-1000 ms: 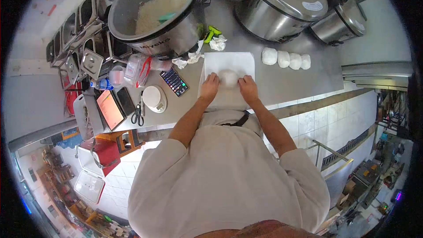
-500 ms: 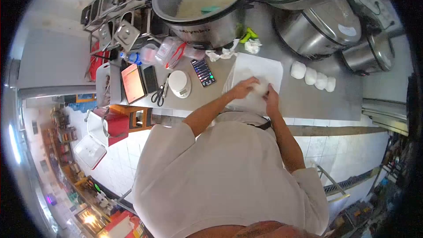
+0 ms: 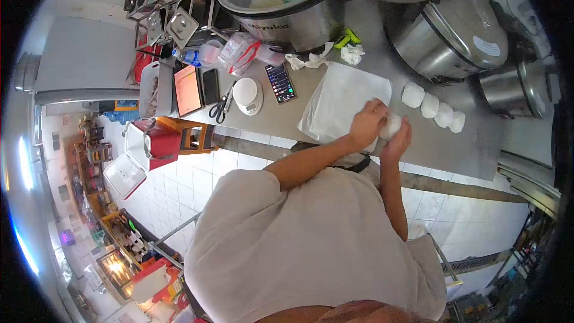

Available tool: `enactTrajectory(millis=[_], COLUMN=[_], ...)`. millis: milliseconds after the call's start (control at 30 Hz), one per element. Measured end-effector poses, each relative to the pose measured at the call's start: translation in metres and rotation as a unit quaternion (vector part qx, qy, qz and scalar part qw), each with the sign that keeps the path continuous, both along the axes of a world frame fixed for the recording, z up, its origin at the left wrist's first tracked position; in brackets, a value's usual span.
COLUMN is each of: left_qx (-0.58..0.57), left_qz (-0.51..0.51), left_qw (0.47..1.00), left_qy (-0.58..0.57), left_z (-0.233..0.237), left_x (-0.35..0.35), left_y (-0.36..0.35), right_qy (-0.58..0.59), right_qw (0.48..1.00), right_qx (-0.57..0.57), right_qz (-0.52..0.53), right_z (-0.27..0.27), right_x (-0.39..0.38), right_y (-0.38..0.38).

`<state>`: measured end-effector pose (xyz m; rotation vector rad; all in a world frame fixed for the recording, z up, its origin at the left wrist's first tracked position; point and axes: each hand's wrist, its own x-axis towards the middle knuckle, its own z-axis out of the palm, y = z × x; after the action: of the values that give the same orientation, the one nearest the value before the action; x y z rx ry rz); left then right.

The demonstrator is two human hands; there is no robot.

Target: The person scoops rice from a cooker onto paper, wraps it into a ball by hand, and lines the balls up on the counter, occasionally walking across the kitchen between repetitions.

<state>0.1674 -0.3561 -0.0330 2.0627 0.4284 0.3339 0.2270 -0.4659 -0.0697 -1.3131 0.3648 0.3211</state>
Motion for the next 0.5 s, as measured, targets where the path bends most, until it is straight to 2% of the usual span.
enactTrajectory(millis=[67,100,133,167,233,267,300,333,400,433,467,500], left_qx=[-0.035,0.004,0.037,0.066,-0.076,-0.153,-0.219,-0.255,-0.321,-0.297,-0.232,-0.168], left_qz=[-0.055,-0.029,-0.014,-0.002,0.013,-0.029,-0.066,-0.105,-0.168,-0.194,-0.215,-0.231], left_qw=[0.998,0.999,0.998,0.996,0.996,0.987,0.965,0.951,0.915,0.914,0.934,0.949], left_qy=[-0.009,-0.022,-0.040,-0.065,-0.041,0.041,0.125,0.143,0.178,0.196,0.166,0.134], left_z=[-0.035,-0.042,-0.044,-0.046,-0.052,-0.037,-0.021,-0.023,-0.027,0.007,0.012,0.017], left_x=[0.009,0.008,0.004,0.005,0.007,0.017,0.029,0.039,0.052,0.058,0.059,0.057], left_y=[-0.017,-0.030,-0.045,-0.057,-0.062,-0.057,-0.051,-0.052,-0.050,-0.050,-0.047,-0.043], right_qy=[0.007,-0.139,-0.259,-0.375,-0.247,-0.027,-0.060,-0.092,-0.131,-0.099,-0.070,-0.079], right_qw=[1.000,0.982,0.927,0.841,0.891,0.973,0.959,0.940,0.953,0.969,0.980,0.966], right_qx=[0.015,-0.113,-0.239,-0.359,-0.342,-0.177,-0.224,-0.268,-0.217,-0.198,-0.176,-0.246], right_qz=[-0.020,0.063,0.126,0.149,0.165,0.145,0.165,0.188,0.168,0.114,0.055,-0.002], right_z=[0.006,-0.051,-0.074,-0.098,-0.061,-0.045,-0.040,-0.036,-0.076,-0.082,-0.088,-0.073], right_x=[0.009,0.009,0.009,0.009,0.004,0.015,0.025,0.032,0.056,0.082,0.107,0.141], right_y=[-0.005,-0.021,-0.036,-0.052,-0.031,-0.031,-0.047,-0.060,-0.086,-0.107,-0.128,-0.150])
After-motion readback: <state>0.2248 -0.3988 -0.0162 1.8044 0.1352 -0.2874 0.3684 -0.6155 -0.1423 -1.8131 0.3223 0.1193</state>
